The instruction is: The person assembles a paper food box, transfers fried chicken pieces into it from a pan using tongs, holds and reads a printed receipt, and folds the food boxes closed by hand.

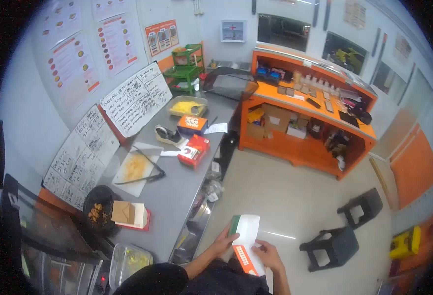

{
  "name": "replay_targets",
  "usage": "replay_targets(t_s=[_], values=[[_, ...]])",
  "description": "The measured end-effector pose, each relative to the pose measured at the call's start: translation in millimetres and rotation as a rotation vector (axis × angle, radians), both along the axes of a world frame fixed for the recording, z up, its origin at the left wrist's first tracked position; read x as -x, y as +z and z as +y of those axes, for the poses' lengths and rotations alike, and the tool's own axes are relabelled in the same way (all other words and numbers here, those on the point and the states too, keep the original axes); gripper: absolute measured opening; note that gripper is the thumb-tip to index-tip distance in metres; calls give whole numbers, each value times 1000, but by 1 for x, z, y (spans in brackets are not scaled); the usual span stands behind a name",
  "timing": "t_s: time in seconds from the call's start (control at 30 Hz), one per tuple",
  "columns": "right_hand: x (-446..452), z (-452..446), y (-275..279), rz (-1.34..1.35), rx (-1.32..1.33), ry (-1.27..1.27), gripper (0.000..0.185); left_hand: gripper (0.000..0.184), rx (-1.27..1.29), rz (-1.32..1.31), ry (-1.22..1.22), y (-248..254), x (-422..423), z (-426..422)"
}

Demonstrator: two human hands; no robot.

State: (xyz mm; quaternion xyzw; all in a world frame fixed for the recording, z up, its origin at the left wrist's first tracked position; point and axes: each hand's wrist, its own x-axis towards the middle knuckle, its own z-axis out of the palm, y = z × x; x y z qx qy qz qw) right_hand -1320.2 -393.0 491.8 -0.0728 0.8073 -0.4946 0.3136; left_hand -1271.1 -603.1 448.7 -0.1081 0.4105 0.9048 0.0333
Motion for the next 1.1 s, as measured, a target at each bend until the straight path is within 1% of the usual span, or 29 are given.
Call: replay_targets(t_s=[0.07, 0.17, 0.2, 0.3, 0.33, 0.37, 0.43, 0.53, 0.57, 0.63, 0.67, 0.77, 0.8, 0.83, 0.87, 0.97, 1.0, 1.03, 1.07, 1.1], values=[[71, -26, 10, 4, 33, 83, 47, 82, 159, 92, 87, 19, 61, -31], [171, -68, 11, 14, 36, 168, 47, 87, 19, 165, 193, 9, 141, -70], [201, -83, 10, -3, 43, 181, 46, 79, -56, 145, 236, 9, 167, -78], [289, -127, -13, -79, 122, 183, 42, 69, -435, 84, 86, -34, 243, -112], [319, -141, -20, -105, 152, 179, 40, 60, -462, 65, 102, -44, 272, -122], [350, -158, -25, -126, 162, 173, 39, 60, -479, 55, 101, -51, 300, -137], [411, -192, -22, -166, 169, 164, 38, 58, -526, 38, 102, -49, 359, -169], [502, -246, 4, -109, 181, 170, 37, 57, -439, 117, 125, -32, 459, -224], [537, -263, 12, -70, 163, 209, 37, 57, -411, 128, 143, -23, 495, -242], [590, -292, 24, -31, 145, 259, 37, 56, -342, 104, 159, -2, 547, -276], [612, -305, 29, -64, 212, 239, 38, 56, -333, 98, 185, 10, 569, -290], [667, -352, 44, -166, 310, 172, 39, 59, -226, 115, 270, 33, 618, -329], [686, -367, 39, -183, 301, 218, 40, 59, -205, 100, 305, 11, 630, -342], [704, -382, 28, -201, 289, 264, 41, 63, -182, 16, 353, 6, 637, -356], [723, -396, 18, -220, 277, 310, 41, 62, -231, 29, 442, 1, 644, -370], [799, -442, 15, -339, 203, 640, 45, 61, -327, 56, 699, -21, 662, -406], [831, -458, 21, -405, 217, 675, 46, 63, -267, 72, 792, -12, 667, -417], [868, -475, 26, -330, 223, 734, 45, 65, -207, 86, 887, -1, 670, -424], [909, -493, 33, -255, 227, 796, 44, 68, -219, 32, 938, -10, 672, -433], [949, -514, 51, -178, 203, 768, 42, 71, -229, -20, 995, -21, 674, -439]])
